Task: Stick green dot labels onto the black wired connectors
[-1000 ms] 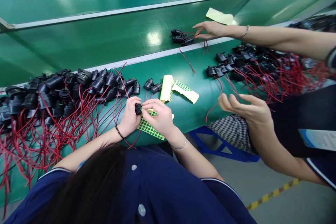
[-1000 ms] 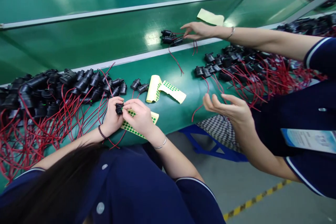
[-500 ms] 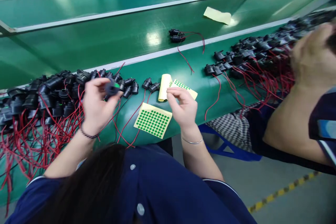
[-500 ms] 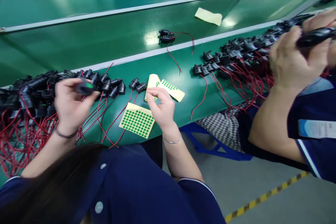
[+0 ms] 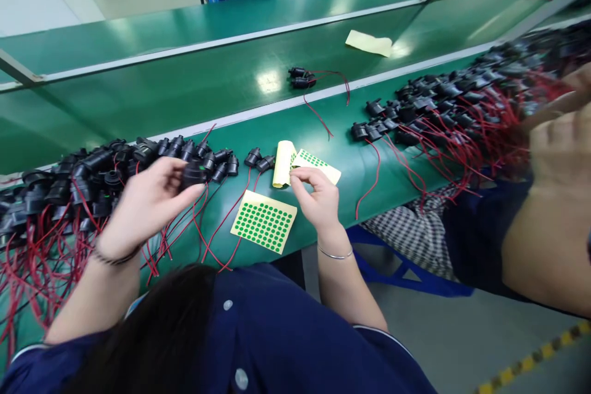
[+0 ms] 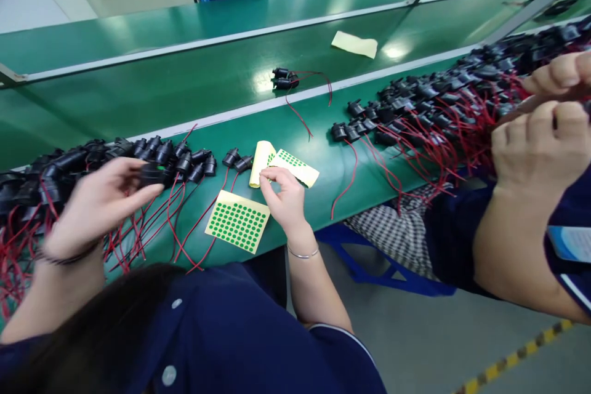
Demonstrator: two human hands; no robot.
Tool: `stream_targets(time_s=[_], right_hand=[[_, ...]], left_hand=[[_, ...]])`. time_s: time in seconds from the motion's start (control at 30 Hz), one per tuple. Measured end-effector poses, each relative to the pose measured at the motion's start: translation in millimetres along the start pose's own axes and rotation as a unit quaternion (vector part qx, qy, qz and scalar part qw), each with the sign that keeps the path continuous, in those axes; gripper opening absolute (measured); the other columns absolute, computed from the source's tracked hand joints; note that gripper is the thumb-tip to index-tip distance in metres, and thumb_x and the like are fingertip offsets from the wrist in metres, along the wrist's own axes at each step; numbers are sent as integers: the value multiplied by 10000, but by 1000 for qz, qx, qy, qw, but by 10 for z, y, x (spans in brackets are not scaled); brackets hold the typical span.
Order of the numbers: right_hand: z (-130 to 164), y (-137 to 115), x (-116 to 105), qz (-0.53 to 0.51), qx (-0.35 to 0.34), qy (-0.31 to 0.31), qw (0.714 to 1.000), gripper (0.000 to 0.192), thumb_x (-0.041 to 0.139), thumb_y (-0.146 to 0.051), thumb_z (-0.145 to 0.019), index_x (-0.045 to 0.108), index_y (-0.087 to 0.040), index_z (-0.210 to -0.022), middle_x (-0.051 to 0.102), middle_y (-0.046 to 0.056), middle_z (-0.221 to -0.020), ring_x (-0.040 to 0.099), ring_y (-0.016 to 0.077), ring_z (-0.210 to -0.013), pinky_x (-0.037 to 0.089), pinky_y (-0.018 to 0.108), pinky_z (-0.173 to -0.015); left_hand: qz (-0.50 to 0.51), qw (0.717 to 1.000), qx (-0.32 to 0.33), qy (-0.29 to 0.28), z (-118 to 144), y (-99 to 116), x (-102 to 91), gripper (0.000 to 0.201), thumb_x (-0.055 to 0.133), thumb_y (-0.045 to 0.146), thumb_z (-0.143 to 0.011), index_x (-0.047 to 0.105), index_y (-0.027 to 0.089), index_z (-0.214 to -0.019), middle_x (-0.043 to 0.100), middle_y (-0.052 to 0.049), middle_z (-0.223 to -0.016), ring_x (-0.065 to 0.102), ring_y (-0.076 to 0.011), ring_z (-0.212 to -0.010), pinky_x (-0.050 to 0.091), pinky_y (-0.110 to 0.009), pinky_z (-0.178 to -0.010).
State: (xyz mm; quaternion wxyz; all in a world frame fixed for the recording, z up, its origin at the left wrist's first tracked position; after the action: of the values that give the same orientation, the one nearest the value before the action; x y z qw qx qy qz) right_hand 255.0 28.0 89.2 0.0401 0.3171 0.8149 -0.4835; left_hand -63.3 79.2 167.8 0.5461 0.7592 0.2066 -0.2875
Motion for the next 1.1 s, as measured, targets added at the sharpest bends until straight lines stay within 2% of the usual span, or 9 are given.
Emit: stream_targets(time_s=[0.07,0.13,0.3,0.47,0.53,0.6,0.73,0.87,1.1], right_hand=[[33,-15,34,10,-1,-18,1000,98,644,-251,-912,727,-211,-877,763,74,-930,722,223,-907,598,413,-849],[90,-6,44,15,4,-32,999,102,637,-250,-917,725,-214,-879,764,71,-930,724,220,-904,601,408,-842],[255,57,-2,33,11,-48,998,106,630,-246,-924,716,-209,-874,759,70,-922,722,210,-892,603,388,-826],[370,175,-79,55,41,-47,997,111,628,-257,-922,718,-207,-880,758,73,-944,718,209,-885,608,382,-810],[417,233,-77,62,49,-43,996,118,627,-275,-921,721,-206,-906,753,73,-946,712,205,-864,612,371,-777],[472,300,-62,65,54,-28,996,137,626,-299,-922,721,-202,-935,746,78,-950,705,202,-849,613,362,-752],[587,468,-40,58,68,32,995,203,583,-341,-946,714,-187,-927,735,97,-925,694,208,-847,602,354,-719],[622,574,13,42,75,35,996,251,554,-369,-963,709,-184,-894,734,102,-920,688,219,-889,584,375,-788],[595,582,-13,52,68,42,995,326,540,-424,-968,707,-181,-828,738,90,-860,691,214,-822,571,360,-758]], left_hand=[[-37,998,-11,-59,-197,-118,458,351,749,443,-783,638,185,-993,678,-12,-783,597,-160,-630,546,-318,-630],[-80,995,4,-54,-388,-236,783,300,710,399,-808,616,179,-990,682,-47,-855,637,-203,-736,564,-359,-723],[-216,975,57,-12,-655,-422,1202,260,746,310,-776,608,180,-953,650,-125,-982,612,-347,-1027,528,-511,-899],[-212,972,101,23,-519,-279,1171,395,790,328,-765,603,173,-1076,594,-193,-1185,505,-436,-1212,447,-634,-970],[-170,974,144,49,-347,-144,1112,409,757,326,-802,590,187,-1149,559,-188,-1254,488,-408,-1241,434,-627,-1011],[-106,978,175,29,-151,-86,1162,361,683,308,-865,578,200,-1193,561,-160,-1239,521,-343,-1209,468,-560,-1025],[3,991,131,-29,111,-336,1453,326,527,281,-944,534,179,-1253,580,-129,-1164,617,-219,-977,570,-411,-884],[-8,992,110,-64,150,-568,1715,307,480,280,-960,551,170,-1238,599,-145,-1211,609,-247,-1088,532,-473,-994],[-61,988,121,-78,79,-544,1792,196,462,233,-954,614,189,-1069,651,-108,-1102,590,-275,-1072,521,-475,-971]])
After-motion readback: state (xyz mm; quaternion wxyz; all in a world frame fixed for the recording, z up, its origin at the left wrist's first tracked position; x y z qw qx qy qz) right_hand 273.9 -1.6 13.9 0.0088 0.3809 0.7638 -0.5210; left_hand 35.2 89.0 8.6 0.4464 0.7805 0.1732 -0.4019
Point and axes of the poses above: each hand's wrist, its own z-axis away from the middle knuckle, its own x-axis out of the palm, y = z × x, the point moved 9 cm from there along -z, towards the middle knuckle
